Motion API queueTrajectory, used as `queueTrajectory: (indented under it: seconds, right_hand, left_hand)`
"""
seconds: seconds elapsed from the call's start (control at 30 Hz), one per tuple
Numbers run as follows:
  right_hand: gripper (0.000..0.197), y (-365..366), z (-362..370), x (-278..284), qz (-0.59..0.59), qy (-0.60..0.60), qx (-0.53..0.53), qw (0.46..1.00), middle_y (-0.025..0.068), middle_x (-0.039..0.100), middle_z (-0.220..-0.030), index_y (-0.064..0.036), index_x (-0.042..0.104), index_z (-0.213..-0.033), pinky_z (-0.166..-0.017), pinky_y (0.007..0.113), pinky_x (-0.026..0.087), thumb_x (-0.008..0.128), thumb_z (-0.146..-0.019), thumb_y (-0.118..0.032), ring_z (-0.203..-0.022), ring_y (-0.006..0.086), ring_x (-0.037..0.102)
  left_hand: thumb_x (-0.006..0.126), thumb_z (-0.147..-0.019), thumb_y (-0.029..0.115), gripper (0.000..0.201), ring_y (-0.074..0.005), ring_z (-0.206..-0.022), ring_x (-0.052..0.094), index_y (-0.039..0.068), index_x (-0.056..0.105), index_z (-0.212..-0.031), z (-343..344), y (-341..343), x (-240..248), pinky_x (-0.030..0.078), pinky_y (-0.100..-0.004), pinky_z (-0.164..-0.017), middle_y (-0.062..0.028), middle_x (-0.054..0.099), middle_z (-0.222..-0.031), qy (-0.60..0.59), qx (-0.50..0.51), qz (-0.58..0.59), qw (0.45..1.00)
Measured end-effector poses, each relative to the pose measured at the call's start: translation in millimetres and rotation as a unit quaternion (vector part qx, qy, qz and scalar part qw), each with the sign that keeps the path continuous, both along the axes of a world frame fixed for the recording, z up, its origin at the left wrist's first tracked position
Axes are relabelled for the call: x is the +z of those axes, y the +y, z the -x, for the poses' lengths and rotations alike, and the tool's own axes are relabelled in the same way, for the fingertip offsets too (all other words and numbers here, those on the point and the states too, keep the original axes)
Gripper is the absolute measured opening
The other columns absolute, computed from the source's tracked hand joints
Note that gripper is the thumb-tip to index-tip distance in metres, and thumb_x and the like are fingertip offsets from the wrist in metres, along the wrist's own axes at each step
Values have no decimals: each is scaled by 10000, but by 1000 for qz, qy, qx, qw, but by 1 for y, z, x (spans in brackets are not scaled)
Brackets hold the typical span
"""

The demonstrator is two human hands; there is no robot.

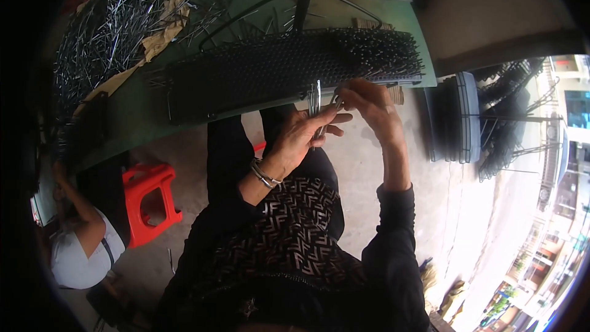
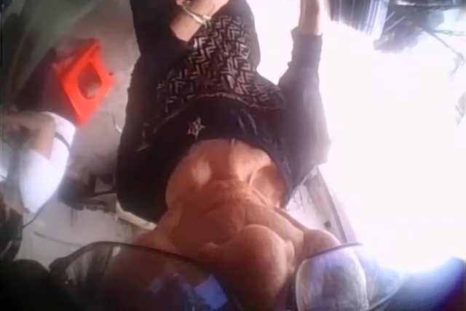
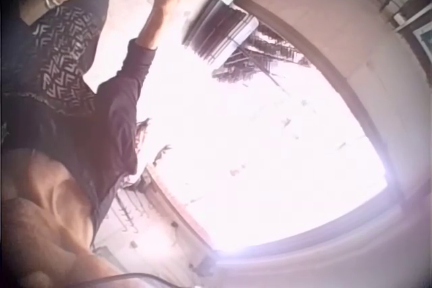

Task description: Inserting and arranging numerous small metal pins into a black grid component.

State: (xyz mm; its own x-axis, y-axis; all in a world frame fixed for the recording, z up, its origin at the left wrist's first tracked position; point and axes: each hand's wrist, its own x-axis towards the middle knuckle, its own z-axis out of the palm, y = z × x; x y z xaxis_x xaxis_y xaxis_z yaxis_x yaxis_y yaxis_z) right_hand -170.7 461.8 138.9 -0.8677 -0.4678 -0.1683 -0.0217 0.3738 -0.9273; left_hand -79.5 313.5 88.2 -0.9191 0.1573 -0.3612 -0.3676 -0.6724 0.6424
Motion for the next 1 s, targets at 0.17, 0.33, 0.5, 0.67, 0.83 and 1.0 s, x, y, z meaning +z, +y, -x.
queueTrajectory:
  seconds: [0.17, 0.33, 0.5, 0.67, 0.83, 1.0]
  right_hand:
    - [163, 4, 1, -1, 2, -7, -1, 1000, 33, 634, -778, 16, 673, -924, -673, 253, 452, 632, -900, -139, -738, 97, 568]
    - [152, 5, 3, -2, 8, -17, -7, 1000, 48, 655, -791, 19, 665, -926, -682, 250, 478, 634, -902, -128, -731, 99, 598]
    - [120, 4, 8, 7, 58, 89, -125, 986, 67, 697, -837, 13, 648, -1002, -733, 250, 523, 595, -946, -79, -765, 120, 667]
    - [100, -6, 24, -7, 34, 263, -216, 940, 65, 702, -828, 16, 645, -1007, -736, 247, 529, 576, -948, -25, -775, 116, 673]
    - [98, -11, 33, -18, -8, 319, -216, 923, 66, 718, -829, -7, 647, -1007, -715, 247, 522, 582, -938, -30, -782, 121, 689]
    - [95, -10, 29, -17, -34, 325, -226, 918, 48, 713, -849, -5, 648, -1005, -713, 234, 518, 582, -949, -43, -799, 103, 684]
  left_hand:
    - [655, -933, 321, 319, -126, -873, 708, 44, 688, -1089, 1, -2, 2, 282, -188, -493, -52, 739, -1014, -14, -30, 21, 999]
    - [627, -948, 375, 358, -129, -910, 703, 45, 684, -1075, 4, -6, -4, 294, -199, -499, -57, 732, -1041, 10, -52, 28, 998]
    - [503, -1013, 421, 368, -81, -750, 625, 84, 622, -1098, 10, -12, -13, 295, -183, -497, -85, 714, -1006, -13, -29, -4, 999]
    - [550, -995, 402, 346, -47, -544, 327, 68, 588, -1079, 15, -13, -22, 281, -199, -484, -14, 576, -722, -80, -53, 3, 995]
    - [552, -990, 412, 355, -56, -546, 392, 58, 571, -998, 10, -1, -23, 324, -206, -490, -33, 567, -787, -119, 64, -37, 990]
    - [510, -1004, 442, 394, -47, -554, 355, 52, 559, -1006, 7, -7, -22, 306, -203, -501, -12, 528, -768, -67, 28, -41, 997]
